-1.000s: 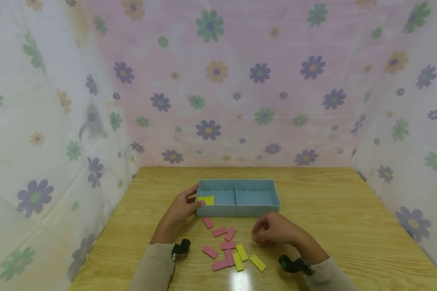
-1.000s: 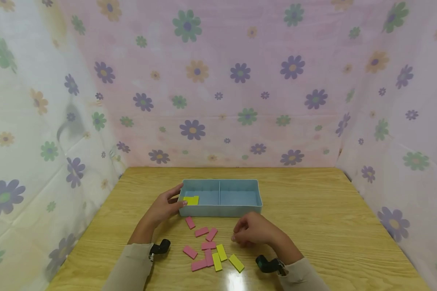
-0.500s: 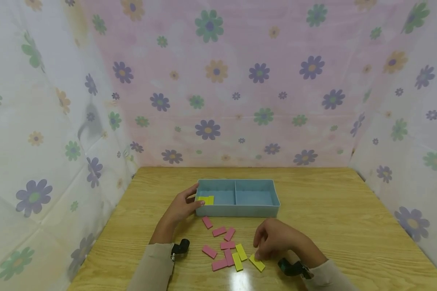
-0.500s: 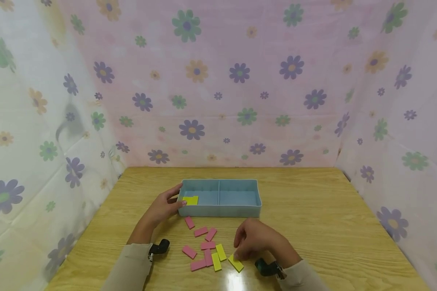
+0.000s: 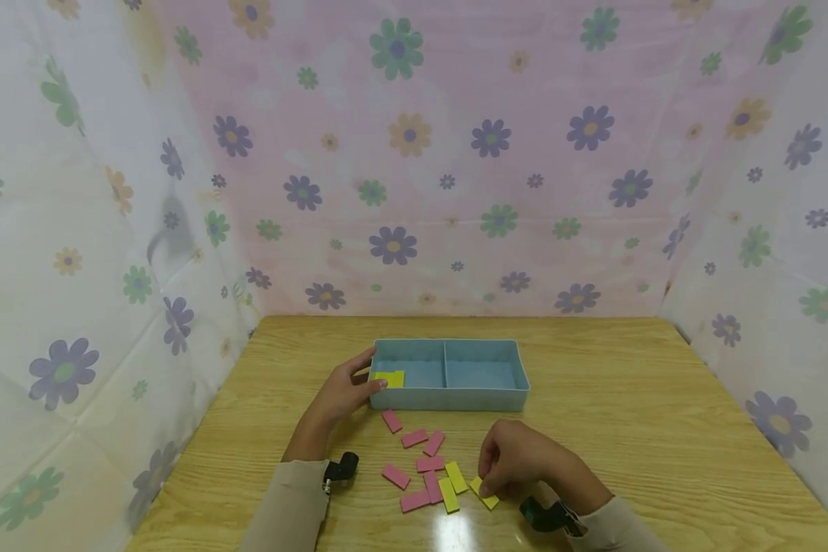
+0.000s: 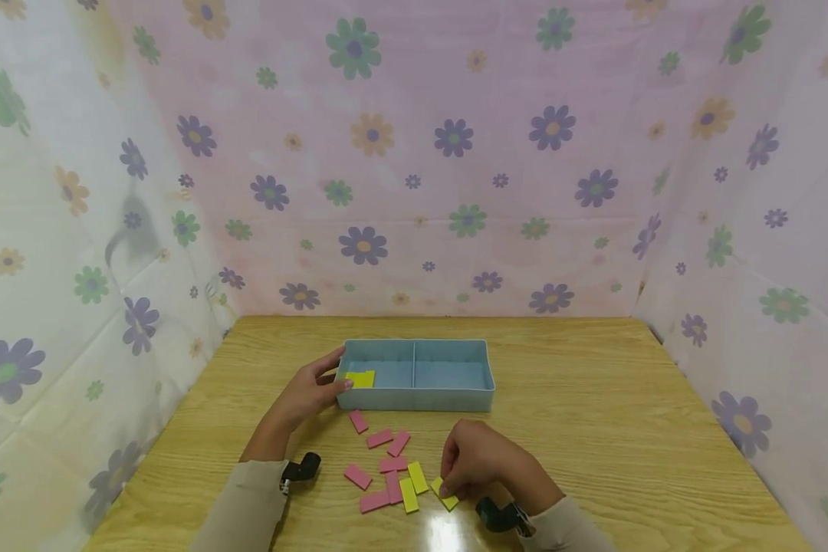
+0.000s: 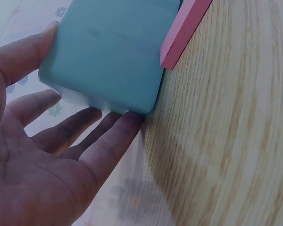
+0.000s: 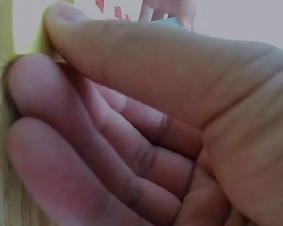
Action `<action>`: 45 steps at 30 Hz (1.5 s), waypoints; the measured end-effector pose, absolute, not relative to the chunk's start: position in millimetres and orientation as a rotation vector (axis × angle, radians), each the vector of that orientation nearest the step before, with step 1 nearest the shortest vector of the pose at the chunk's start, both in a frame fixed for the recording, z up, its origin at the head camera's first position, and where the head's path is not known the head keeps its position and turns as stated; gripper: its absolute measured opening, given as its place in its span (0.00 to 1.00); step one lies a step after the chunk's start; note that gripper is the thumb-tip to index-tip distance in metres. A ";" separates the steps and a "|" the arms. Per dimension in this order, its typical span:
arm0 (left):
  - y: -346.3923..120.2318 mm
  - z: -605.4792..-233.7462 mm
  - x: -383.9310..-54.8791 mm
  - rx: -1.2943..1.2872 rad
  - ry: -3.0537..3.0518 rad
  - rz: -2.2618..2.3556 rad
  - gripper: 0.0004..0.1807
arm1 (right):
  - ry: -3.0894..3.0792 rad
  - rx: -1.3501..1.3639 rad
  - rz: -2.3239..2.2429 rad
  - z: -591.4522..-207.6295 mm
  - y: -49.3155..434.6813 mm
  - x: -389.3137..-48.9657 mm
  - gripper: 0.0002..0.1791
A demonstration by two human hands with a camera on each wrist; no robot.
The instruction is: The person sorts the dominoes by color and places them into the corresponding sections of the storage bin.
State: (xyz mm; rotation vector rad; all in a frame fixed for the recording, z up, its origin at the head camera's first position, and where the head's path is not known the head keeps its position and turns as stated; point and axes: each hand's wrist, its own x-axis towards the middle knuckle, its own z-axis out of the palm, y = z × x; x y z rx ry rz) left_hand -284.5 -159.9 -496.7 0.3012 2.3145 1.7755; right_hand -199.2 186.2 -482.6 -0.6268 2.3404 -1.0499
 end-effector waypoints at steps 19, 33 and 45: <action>-160.4 -497.0 -284.4 0.298 2.306 1.778 0.44 | 2.515 -0.588 -1.092 -490.3 192.2 -210.9 0.06; -158.6 -493.9 -282.6 0.274 2.293 1.794 0.45 | 2.642 -0.585 -0.986 -484.2 183.8 -206.5 0.10; -158.3 -495.7 -282.1 0.267 2.304 1.792 0.45 | 2.654 -0.619 -0.981 -484.3 181.6 -205.3 0.09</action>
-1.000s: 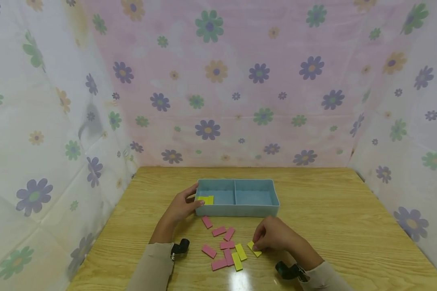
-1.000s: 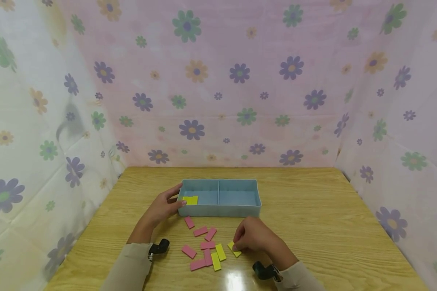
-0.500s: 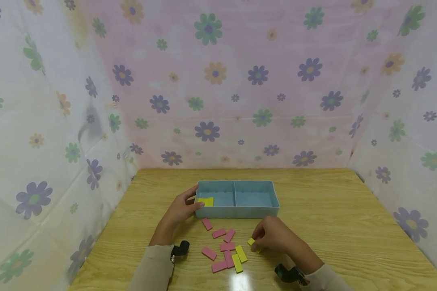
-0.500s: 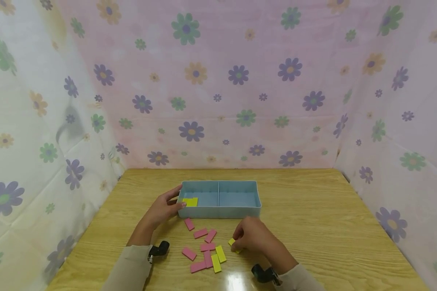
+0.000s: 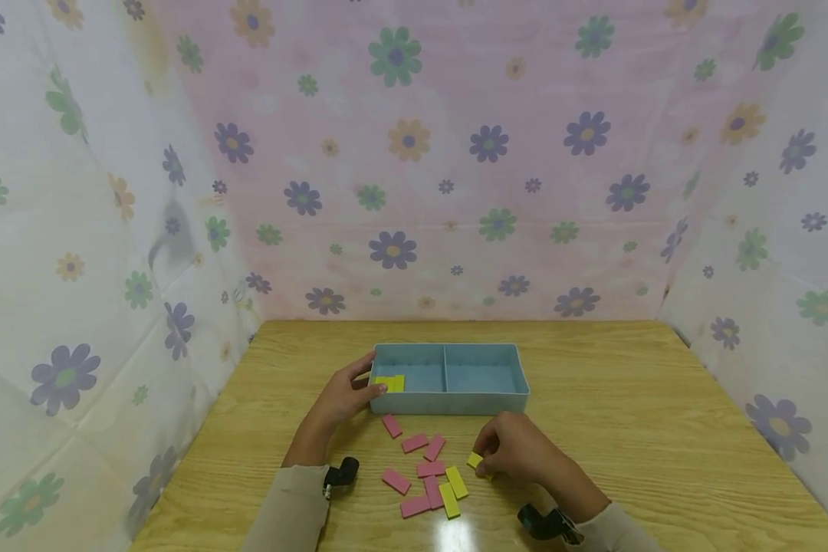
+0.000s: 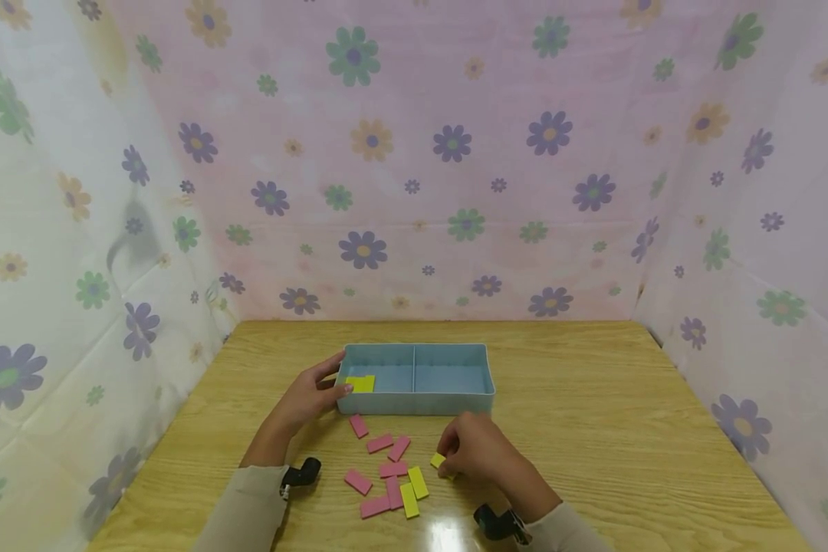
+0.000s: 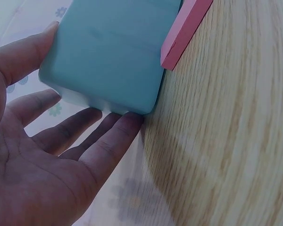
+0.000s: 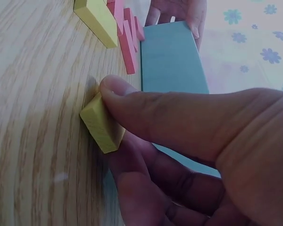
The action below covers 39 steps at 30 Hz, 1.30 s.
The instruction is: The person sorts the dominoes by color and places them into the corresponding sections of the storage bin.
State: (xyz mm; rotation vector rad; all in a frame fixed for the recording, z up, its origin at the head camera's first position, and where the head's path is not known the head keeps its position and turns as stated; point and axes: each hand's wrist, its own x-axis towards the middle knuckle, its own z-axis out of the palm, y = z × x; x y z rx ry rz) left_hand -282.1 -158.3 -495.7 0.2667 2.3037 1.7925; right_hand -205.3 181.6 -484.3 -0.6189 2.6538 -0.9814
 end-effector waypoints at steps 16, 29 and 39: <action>-159.0 -494.5 -281.1 0.288 2.297 1.801 0.44 | 2.649 -0.593 -1.001 -483.9 182.8 -207.3 0.09; -160.1 -494.4 -281.5 0.293 2.307 1.782 0.45 | 2.678 -0.616 -0.974 -484.0 183.1 -208.4 0.08; -159.3 -497.3 -283.2 0.285 2.268 1.818 0.44 | 2.723 -0.566 -0.961 -479.3 185.4 -209.6 0.06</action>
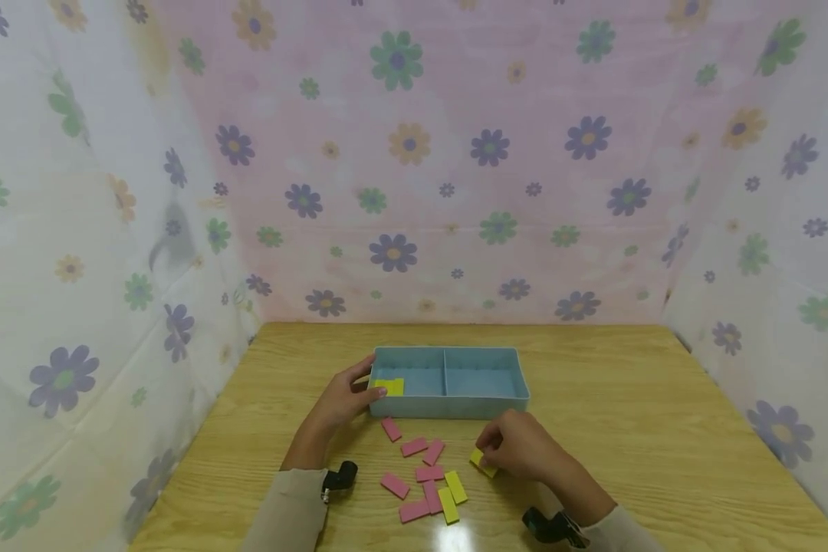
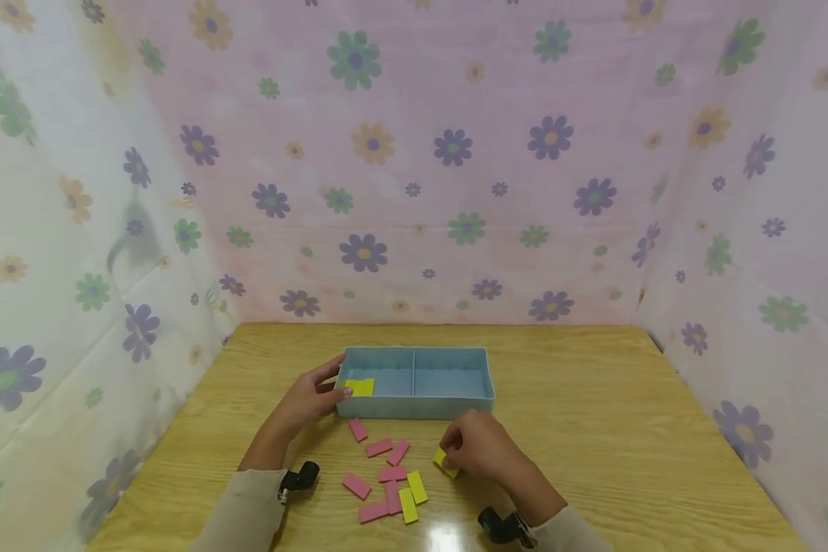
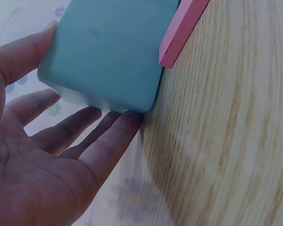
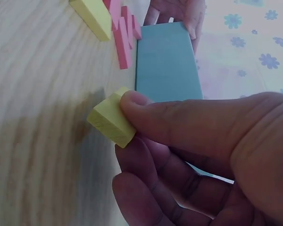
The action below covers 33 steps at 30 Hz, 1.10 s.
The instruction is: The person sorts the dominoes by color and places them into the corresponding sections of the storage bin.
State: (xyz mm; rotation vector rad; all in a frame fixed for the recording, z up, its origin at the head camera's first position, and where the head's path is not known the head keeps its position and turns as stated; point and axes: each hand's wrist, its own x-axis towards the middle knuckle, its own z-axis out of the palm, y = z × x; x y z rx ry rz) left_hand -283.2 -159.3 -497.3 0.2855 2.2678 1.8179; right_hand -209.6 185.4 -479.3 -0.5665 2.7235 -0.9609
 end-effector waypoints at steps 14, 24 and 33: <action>-158.0 -495.0 -280.8 0.297 2.266 1.818 0.44 | 2.751 -0.535 -0.992 -456.7 177.7 -213.4 0.05; -158.7 -495.7 -282.1 0.287 2.277 1.806 0.44 | 2.817 -0.522 -0.975 -439.6 173.7 -219.1 0.05; -159.0 -495.4 -281.9 0.306 2.288 1.801 0.44 | 2.785 -0.513 -1.027 -425.9 168.3 -223.9 0.04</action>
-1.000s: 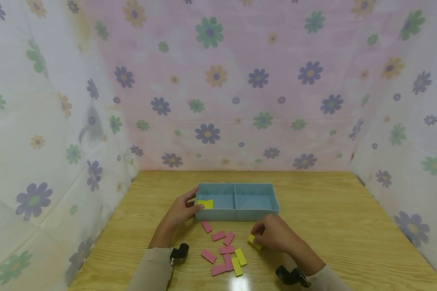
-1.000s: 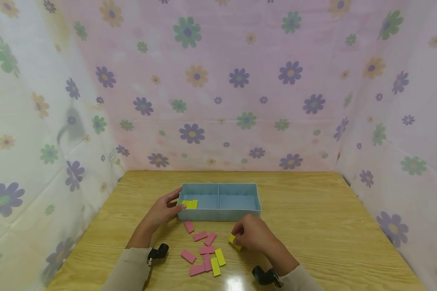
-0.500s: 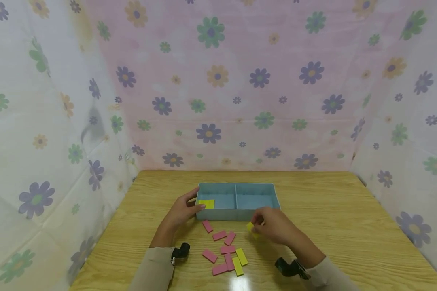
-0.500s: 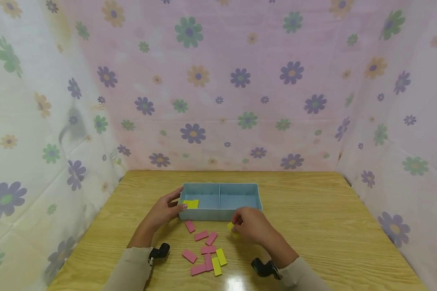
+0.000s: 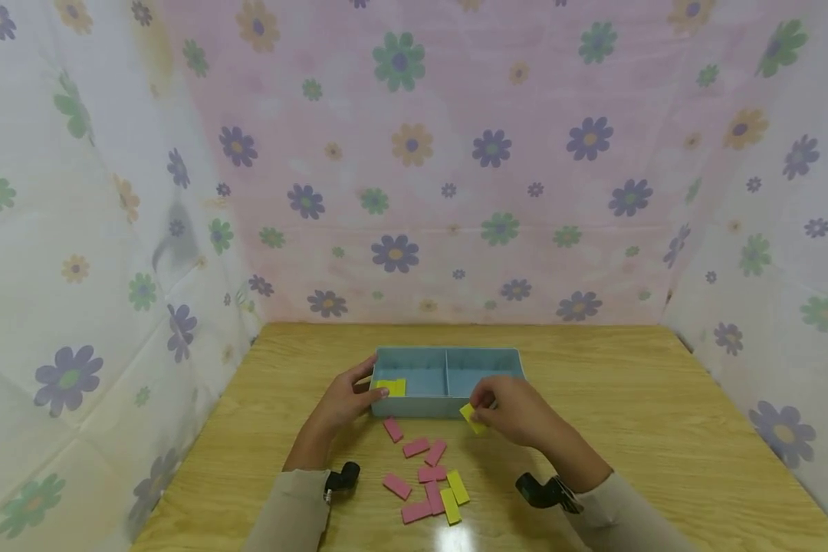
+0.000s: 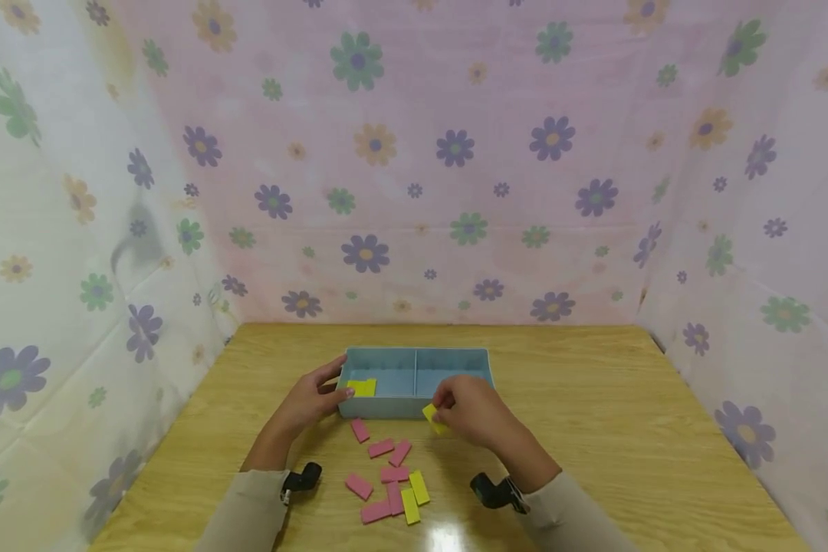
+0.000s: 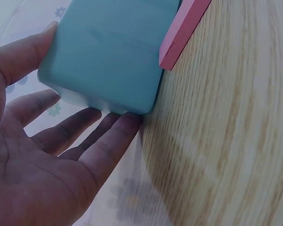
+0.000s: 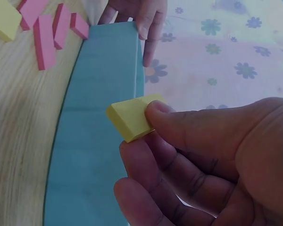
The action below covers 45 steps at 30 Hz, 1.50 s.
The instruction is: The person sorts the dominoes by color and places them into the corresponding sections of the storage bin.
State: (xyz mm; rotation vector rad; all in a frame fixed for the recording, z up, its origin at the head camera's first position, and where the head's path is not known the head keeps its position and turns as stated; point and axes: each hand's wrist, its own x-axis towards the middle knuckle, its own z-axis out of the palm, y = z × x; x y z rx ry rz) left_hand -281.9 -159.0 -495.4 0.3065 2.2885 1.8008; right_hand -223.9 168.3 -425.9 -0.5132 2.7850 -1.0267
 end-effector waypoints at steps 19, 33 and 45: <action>-158.8 -497.3 -283.0 0.255 2.312 1.795 0.44 | 2.712 -0.418 -1.147 -404.7 153.4 -249.0 0.06; -158.0 -498.6 -282.9 0.242 2.320 1.798 0.44 | 2.694 -0.387 -1.211 -394.5 141.5 -270.2 0.09; -157.8 -497.2 -282.3 0.252 2.339 1.782 0.43 | 2.653 -0.316 -1.258 -389.7 123.9 -285.0 0.07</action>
